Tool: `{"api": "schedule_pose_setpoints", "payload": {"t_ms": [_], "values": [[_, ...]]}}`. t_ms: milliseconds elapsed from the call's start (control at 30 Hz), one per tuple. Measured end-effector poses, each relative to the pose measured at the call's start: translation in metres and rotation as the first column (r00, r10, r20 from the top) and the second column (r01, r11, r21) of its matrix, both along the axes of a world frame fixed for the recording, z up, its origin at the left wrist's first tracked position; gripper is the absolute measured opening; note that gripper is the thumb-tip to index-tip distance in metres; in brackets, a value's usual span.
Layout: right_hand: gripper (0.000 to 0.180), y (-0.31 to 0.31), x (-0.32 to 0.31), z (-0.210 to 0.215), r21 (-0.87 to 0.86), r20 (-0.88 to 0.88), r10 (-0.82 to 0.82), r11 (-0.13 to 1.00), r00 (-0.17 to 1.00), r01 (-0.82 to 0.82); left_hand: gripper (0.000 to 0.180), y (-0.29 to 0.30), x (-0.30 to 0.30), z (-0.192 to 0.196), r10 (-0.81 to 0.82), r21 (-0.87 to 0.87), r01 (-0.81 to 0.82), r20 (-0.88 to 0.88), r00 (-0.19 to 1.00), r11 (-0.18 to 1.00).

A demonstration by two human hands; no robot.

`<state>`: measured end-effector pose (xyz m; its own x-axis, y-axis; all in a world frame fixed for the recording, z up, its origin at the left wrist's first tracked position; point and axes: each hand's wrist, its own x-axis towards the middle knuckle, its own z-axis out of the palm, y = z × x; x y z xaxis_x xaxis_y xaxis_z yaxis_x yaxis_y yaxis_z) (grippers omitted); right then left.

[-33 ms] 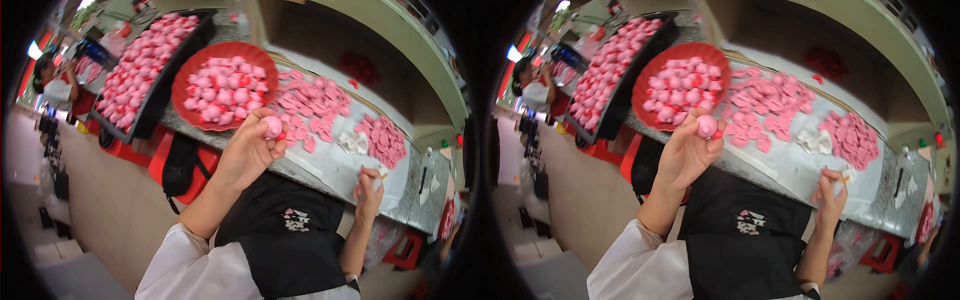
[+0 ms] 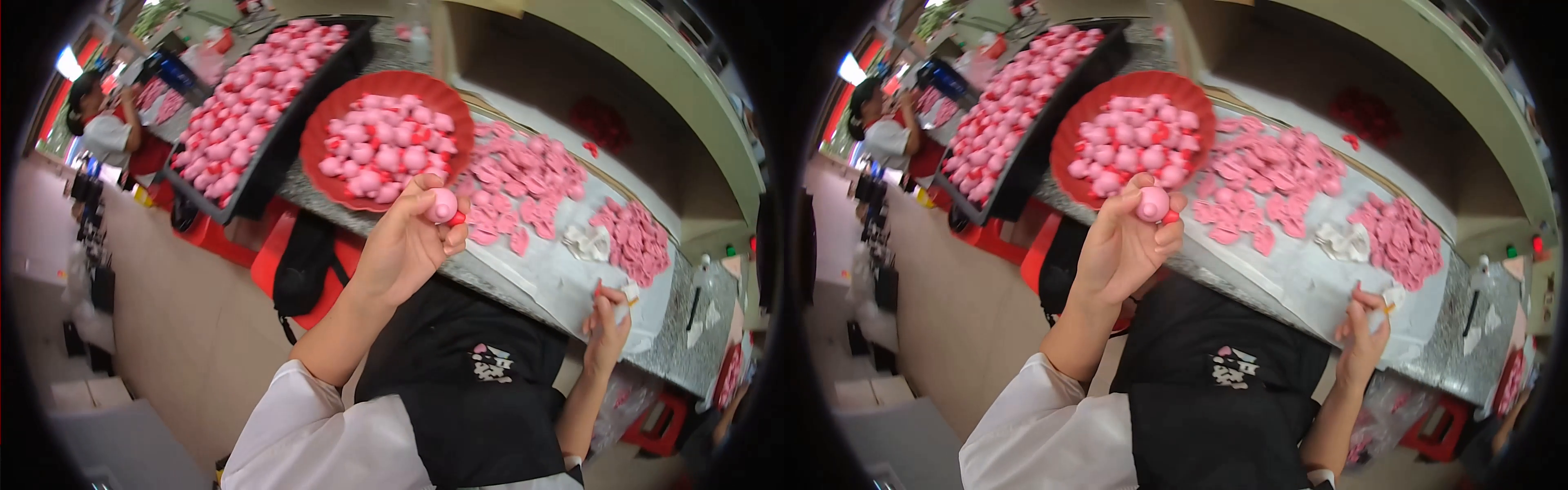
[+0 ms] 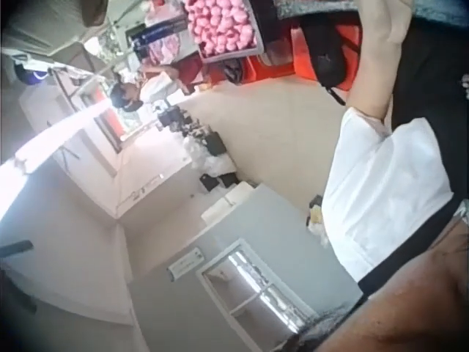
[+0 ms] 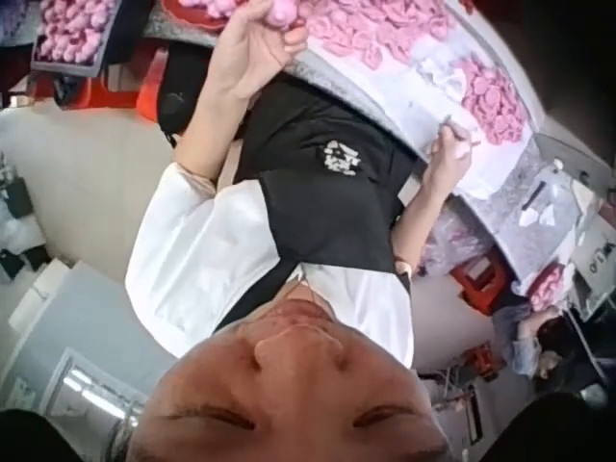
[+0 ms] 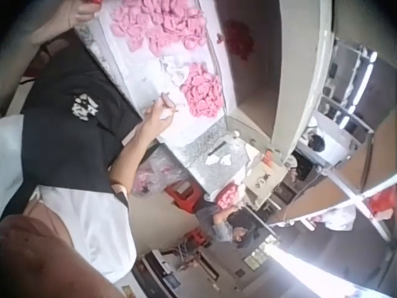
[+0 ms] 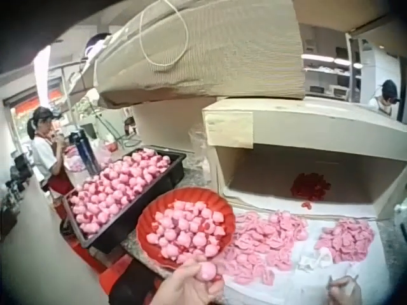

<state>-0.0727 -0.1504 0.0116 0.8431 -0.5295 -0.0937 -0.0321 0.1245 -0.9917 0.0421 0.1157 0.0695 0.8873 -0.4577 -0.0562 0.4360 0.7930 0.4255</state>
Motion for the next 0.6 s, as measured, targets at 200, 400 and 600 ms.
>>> {"api": "schedule_pose_setpoints", "payload": {"t_ms": [200,400,600], "values": [[0.013,0.005,-0.014,-0.007,-0.083,0.058,-0.021,0.996,0.998,0.025,0.014,0.086,-0.007,0.013,0.143,-0.099,-0.135,0.074,0.987,0.986],[0.012,0.009,-0.006,-0.01,-0.112,0.079,-0.006,0.994,0.997,0.014,0.019,0.141,-0.009,0.027,0.249,-0.158,-0.235,0.081,0.965,0.959],[0.016,0.025,0.017,-0.022,-0.218,0.053,-0.057,0.974,0.997,0.067,0.014,0.191,0.02,0.025,0.377,-0.089,-0.37,0.09,0.922,0.925]]}}
